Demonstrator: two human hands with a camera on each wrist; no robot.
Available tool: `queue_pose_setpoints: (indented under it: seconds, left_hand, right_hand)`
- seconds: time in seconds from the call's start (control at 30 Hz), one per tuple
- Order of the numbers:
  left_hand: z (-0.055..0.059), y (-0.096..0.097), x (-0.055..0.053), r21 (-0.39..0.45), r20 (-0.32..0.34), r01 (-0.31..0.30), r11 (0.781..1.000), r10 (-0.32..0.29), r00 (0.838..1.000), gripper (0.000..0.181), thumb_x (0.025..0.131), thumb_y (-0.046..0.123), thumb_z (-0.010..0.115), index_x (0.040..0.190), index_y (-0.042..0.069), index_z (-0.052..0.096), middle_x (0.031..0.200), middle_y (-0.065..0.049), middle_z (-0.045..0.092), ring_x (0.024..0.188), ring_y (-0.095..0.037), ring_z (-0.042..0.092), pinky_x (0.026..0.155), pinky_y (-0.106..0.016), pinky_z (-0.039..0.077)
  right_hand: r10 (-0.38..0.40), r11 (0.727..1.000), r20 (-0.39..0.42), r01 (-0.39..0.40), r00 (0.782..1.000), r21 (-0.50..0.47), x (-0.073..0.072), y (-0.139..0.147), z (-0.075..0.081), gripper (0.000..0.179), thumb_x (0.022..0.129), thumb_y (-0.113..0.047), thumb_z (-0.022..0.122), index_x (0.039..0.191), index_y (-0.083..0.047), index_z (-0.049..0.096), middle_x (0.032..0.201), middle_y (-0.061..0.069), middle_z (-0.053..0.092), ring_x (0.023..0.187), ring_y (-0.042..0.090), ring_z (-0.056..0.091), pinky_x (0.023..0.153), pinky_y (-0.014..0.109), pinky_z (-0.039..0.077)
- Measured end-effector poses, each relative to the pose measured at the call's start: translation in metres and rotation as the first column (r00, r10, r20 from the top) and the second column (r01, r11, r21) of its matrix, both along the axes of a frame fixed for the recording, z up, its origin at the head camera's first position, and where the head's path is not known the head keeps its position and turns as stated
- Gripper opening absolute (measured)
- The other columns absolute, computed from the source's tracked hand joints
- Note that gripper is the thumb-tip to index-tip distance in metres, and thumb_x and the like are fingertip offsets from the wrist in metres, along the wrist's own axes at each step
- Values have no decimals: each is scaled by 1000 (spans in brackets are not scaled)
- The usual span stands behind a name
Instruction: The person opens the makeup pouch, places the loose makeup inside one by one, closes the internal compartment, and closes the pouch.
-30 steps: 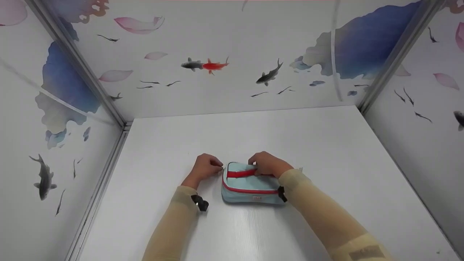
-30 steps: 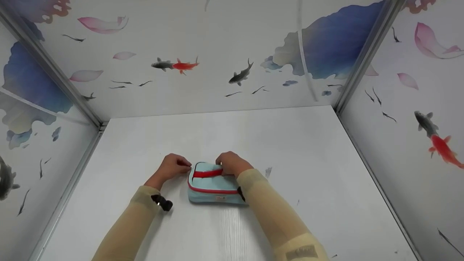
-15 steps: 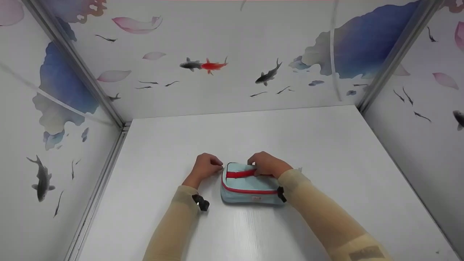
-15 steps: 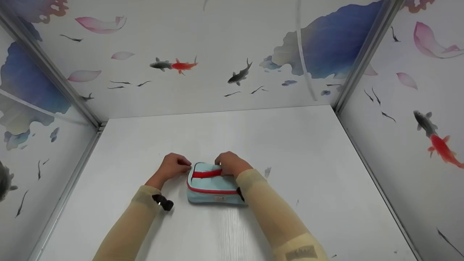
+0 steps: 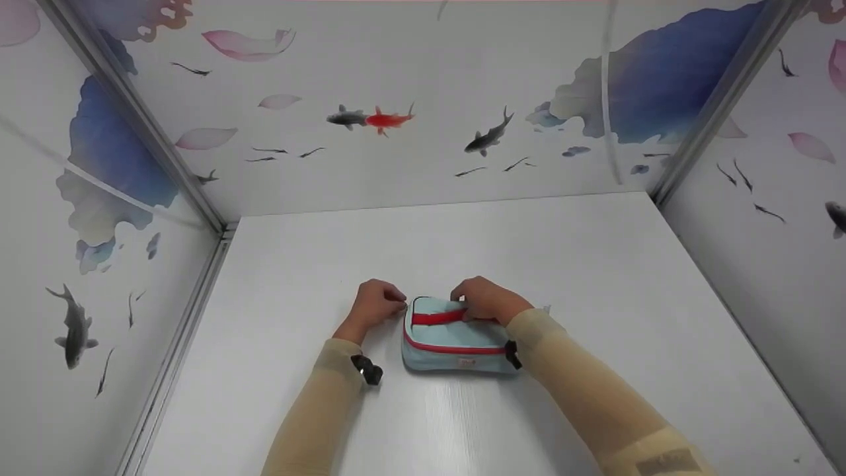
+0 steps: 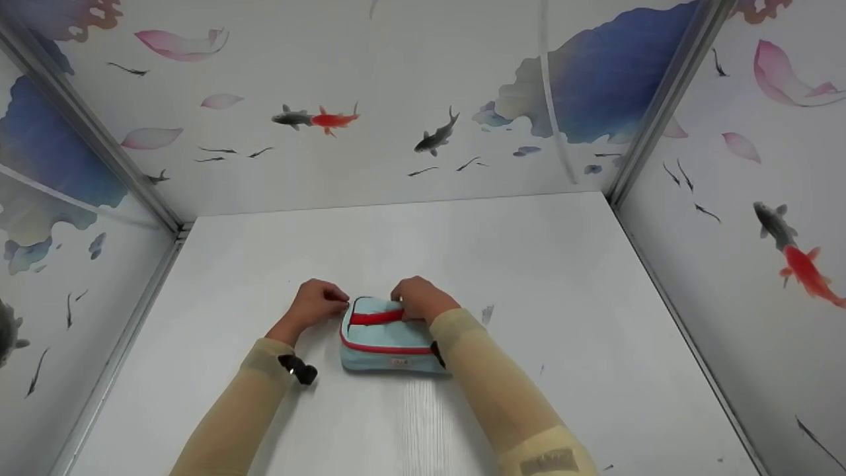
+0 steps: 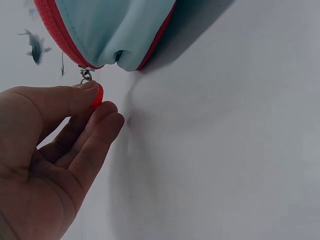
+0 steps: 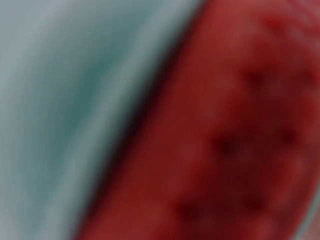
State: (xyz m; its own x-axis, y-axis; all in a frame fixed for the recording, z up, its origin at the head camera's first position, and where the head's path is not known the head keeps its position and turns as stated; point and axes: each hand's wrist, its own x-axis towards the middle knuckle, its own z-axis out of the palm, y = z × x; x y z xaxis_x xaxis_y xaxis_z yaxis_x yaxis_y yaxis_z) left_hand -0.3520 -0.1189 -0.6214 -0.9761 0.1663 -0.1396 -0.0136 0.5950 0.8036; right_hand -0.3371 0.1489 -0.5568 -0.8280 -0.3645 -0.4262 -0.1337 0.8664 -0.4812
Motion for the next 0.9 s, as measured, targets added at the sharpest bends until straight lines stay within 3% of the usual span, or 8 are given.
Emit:
queue_pose_setpoints:
  seconds: [0.3, 0.6, 0.9]
  left_hand:
    - [0, 0, -1, 2, -9, 2, 1000, -2, 1000, 8, 92, 9, 79, 99, 12, 83, 100, -6, 75, 86, -17, 69, 76, -30, 60]
    - [0, 0, -3, -1, -49, 10, 1000, -10, 999, 9, 92, 7, 79, 99, 11, 84, 100, -7, 76, 89, -18, 67, 76, -30, 59]
    - [-2, 2, -3, -24, -20, 19, 1000, -20, 1000, 9, 94, 11, 78, 101, 12, 83, 100, -5, 75, 91, -21, 66, 80, -33, 59]
  right_hand:
    - [-52, 999, 30, 52, 998, 0, 1, -1, 3, 47, 96, -8, 77, 141, -16, 68, 141, 11, 65, 129, 32, 59, 113, 53, 51]
    - [45, 999, -22, -45, 999, 25, -1, -3, 5, 40, 99, -4, 72, 139, -9, 69, 139, 14, 68, 126, 30, 63, 117, 51, 49]
    - [-14, 1000, 25, 13, 1000, 14, 1, -2, 1, 40, 99, -6, 73, 138, -13, 70, 135, 11, 69, 120, 30, 64, 113, 53, 52]
